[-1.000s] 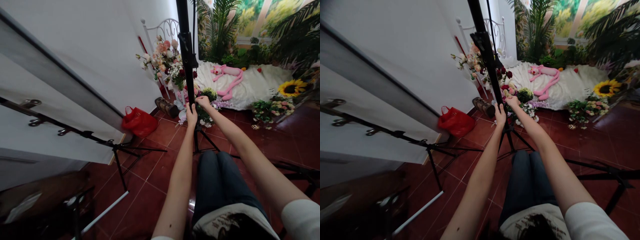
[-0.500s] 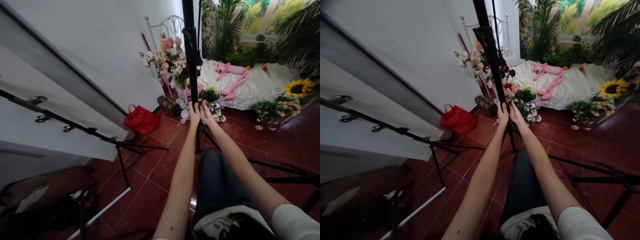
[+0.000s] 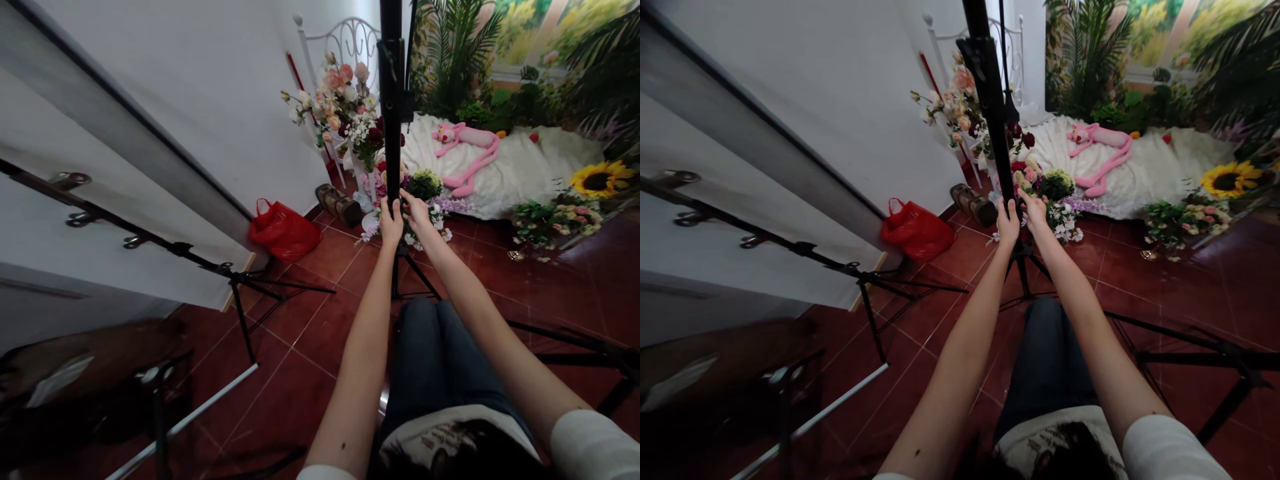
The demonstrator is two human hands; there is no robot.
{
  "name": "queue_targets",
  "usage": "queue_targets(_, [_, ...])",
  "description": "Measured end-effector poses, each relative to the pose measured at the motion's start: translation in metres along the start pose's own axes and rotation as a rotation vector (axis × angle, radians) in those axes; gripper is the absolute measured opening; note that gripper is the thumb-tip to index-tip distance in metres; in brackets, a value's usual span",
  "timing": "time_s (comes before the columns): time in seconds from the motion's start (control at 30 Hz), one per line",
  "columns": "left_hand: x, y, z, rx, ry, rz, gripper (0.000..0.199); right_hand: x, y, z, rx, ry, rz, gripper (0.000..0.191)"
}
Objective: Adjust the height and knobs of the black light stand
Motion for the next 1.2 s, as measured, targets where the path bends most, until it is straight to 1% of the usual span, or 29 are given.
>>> queue_targets(0.07, [0.000,0.000,-0.001,-0.016,0.010,0.004,0.059,0.002,0.000,0.004,-0.033,0.054,-0.057,0.035])
queue_targets(0.2, [-0.001,0.001,-0.004,-0.027,0.025,0.001,0.055,0.005,-0.002,0.007,-0.117,0.145,-0.140,0.021])
queue_targets(0.33, [-0.002,0.001,-0.007,-0.029,0.044,0.033,0.052,0.008,-0.008,0.008,-0.176,0.252,-0.235,0.029])
queue_targets(0.43, [-0.003,0.001,-0.008,-0.031,0.056,0.043,0.051,0.011,-0.012,0.011,-0.260,0.339,-0.285,0.028])
queue_targets(0.5, [-0.003,0.001,-0.009,-0.032,0.059,0.045,0.052,0.010,-0.013,0.013,-0.306,0.392,-0.282,0.027])
queue_targets(0.57, [-0.004,0.001,-0.010,-0.037,0.053,0.052,0.053,0.004,-0.011,0.014,-0.326,0.409,-0.238,0.029])
queue_targets(0.63, [-0.006,0.000,-0.011,-0.047,0.041,0.068,0.053,-0.008,-0.003,0.014,-0.331,0.378,-0.155,0.031])
queue_targets(0.67, [-0.006,0.000,-0.011,-0.051,0.036,0.076,0.053,-0.018,0.003,0.013,-0.317,0.348,-0.104,0.030])
queue_targets(0.73, [-0.008,0.000,-0.012,-0.055,0.026,0.089,0.053,-0.044,0.019,0.010,-0.253,0.287,0.012,0.028])
queue_targets(0.77, [-0.009,-0.001,-0.012,-0.054,0.022,0.092,0.052,-0.062,0.028,0.007,-0.198,0.283,0.063,0.028])
queue_targets(0.83, [-0.009,-0.001,-0.012,-0.047,0.017,0.088,0.052,-0.104,0.046,0.003,-0.118,0.295,0.155,0.030])
queue_targets(0.9, [-0.009,-0.001,-0.012,-0.036,0.018,0.084,0.052,-0.155,0.062,0.000,-0.066,0.309,0.151,0.034])
queue_targets(0.97, [-0.008,0.000,-0.010,-0.023,0.017,0.084,0.054,-0.211,0.077,-0.001,-0.052,0.301,0.081,0.036])
queue_targets(1.03, [-0.007,0.000,-0.008,-0.015,0.011,0.071,0.056,-0.268,0.093,-0.003,-0.052,0.270,-0.035,0.039])
queue_targets(1.1, [-0.006,0.000,-0.007,-0.017,0.002,0.041,0.056,-0.324,0.111,-0.005,-0.022,0.257,-0.150,0.042])
queue_targets(1.2, [-0.003,-0.004,-0.007,-0.031,-0.040,-0.008,0.049,-0.403,0.138,-0.005,-0.009,0.190,-0.345,0.042])
Point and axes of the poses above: each hand's wrist, its own y-axis away from the middle knuckle, its own x-axis out of the palm, z = x × y, the point moved 3 cm from there along -y, towards the middle knuckle, and after that the axes turned 12 degrees about -z, right-handed, at the moved point
